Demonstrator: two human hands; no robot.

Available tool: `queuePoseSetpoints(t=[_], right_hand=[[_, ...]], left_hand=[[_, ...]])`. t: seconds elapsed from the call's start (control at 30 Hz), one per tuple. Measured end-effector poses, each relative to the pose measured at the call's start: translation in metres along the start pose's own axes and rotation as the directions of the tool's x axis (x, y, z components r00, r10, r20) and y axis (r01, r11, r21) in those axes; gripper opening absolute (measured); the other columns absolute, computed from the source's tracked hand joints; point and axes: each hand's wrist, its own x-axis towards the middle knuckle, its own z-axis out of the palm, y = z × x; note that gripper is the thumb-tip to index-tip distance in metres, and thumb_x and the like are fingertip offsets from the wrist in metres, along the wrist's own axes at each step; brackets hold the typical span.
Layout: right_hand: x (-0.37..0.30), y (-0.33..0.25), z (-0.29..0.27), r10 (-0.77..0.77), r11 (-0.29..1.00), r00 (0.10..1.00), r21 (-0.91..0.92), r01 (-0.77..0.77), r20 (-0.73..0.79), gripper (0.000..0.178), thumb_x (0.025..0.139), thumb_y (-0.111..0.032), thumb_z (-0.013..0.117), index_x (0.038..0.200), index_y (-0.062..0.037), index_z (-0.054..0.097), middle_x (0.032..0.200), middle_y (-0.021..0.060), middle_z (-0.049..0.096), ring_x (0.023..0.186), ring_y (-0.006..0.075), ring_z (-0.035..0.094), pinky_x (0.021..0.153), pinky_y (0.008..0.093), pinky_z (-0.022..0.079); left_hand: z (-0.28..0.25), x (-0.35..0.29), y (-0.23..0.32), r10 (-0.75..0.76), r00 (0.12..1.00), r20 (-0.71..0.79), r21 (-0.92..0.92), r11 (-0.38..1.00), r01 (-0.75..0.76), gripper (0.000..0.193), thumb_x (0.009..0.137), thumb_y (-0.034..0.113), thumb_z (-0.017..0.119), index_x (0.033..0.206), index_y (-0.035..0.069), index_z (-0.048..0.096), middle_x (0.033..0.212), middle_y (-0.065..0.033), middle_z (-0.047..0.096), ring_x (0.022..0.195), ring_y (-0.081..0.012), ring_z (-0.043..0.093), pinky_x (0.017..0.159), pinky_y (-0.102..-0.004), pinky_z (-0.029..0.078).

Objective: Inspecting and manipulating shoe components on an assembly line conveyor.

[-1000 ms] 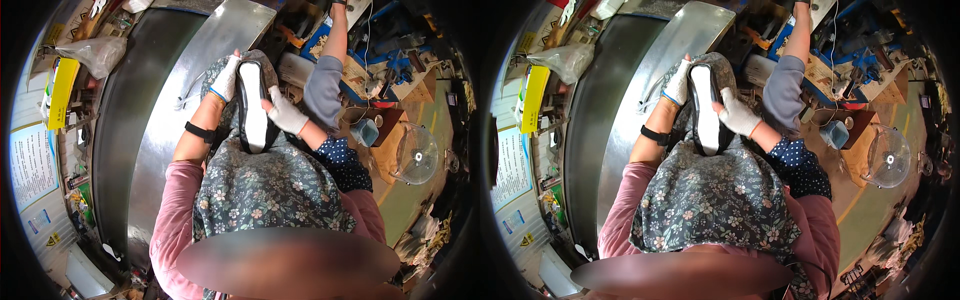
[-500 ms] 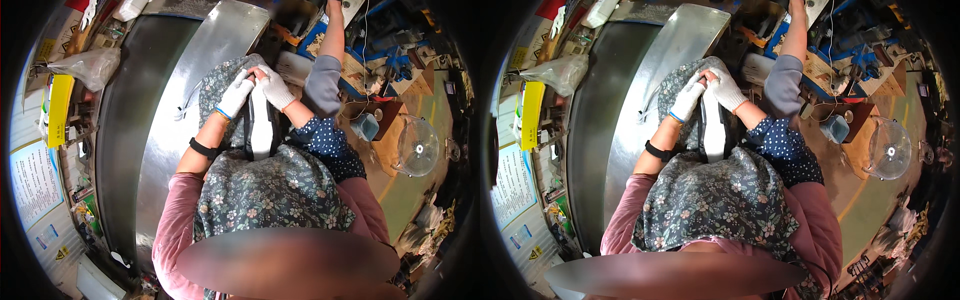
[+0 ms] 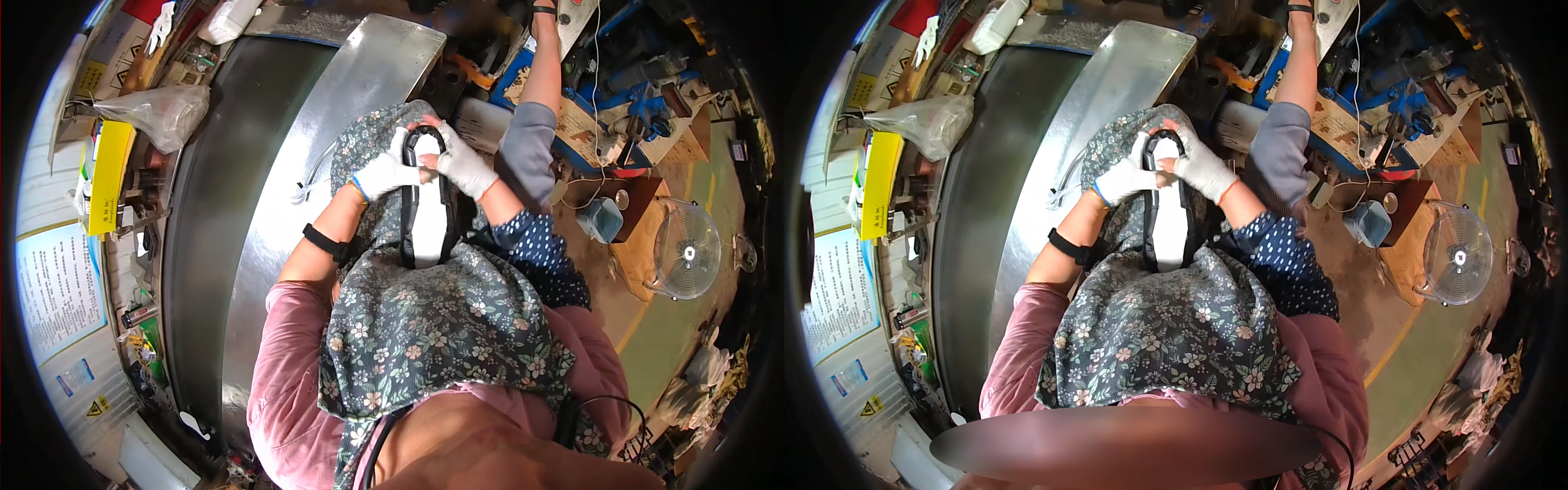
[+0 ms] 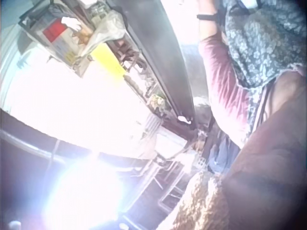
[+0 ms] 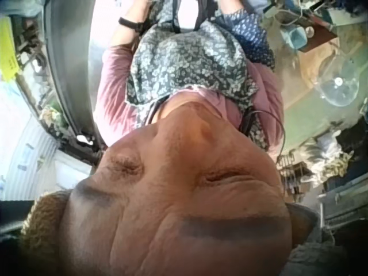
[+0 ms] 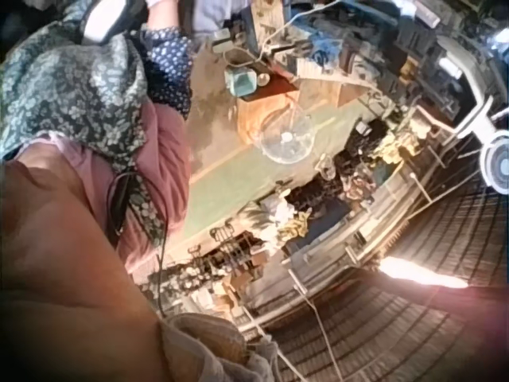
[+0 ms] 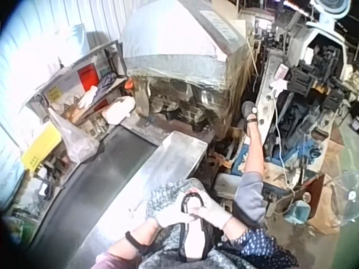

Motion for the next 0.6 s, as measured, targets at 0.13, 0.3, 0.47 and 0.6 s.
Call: queuePoseSetpoints(t=[0.13,0.3,0.47,0.6], right_hand=[[-0.025,-0.021,0.056,-0.414,0.637,0.906,-0.682,0.358,0.088,0.102,0.061,-0.016,0.089,0.144,-0.0009,0.034,0.142,0.0194,0.042,0.133,0.0326,0.042,0.112,0.0385,0.035],[-0.046,-0.026,0.094,-0.282,0.537,0.786,-0.588,0.605,0.550,0.067,0.071,-0.028,0.082,0.128,-0.0027,0.059,0.154,0.0222,0.030,0.143,0.0333,0.030,0.116,0.0374,0.031],[-0.053,-0.010,0.017,0.020,0.901,0.963,-0.422,0.100,0.269,0.033,0.088,-0.016,0.070,0.117,-0.0033,0.067,0.113,0.0126,0.070,0.100,0.0182,0.069,0.088,0.0294,0.053],[-0.072,0.020,-0.054,-0.070,0.953,0.960,-0.302,-0.015,-0.270,0.030,0.090,-0.008,0.064,0.118,0.0016,0.063,0.108,0.0083,0.069,0.101,0.0142,0.064,0.088,0.0290,0.051]], left_hand=[[-0.038,-0.029,0.017,-0.073,0.995,-0.063,-0.597,0.802,0.021,0.073,0.096,0.059,0.048,0.142,0.003,0.042,0.131,-0.0167,0.056,0.124,-0.0226,0.052,0.106,-0.0387,0.041],[-0.105,-0.104,0.035,-0.471,0.845,0.254,-0.597,0.611,0.520,0.049,0.095,0.035,0.060,0.124,-0.004,0.058,0.117,-0.0187,0.066,0.101,-0.0236,0.067,0.085,-0.0354,0.057],[-0.080,-0.176,0.041,-0.463,0.885,-0.047,-0.661,0.679,0.320,0.059,0.084,0.035,0.067,0.123,-0.008,0.058,0.118,-0.0211,0.065,0.105,-0.0268,0.066,0.094,-0.0365,0.053],[-0.106,-0.169,0.069,-0.359,0.854,-0.376,-0.515,0.847,0.129,0.054,0.081,0.031,0.071,0.121,-0.004,0.061,0.117,-0.0185,0.065,0.105,-0.0265,0.065,0.094,-0.0359,0.052]])
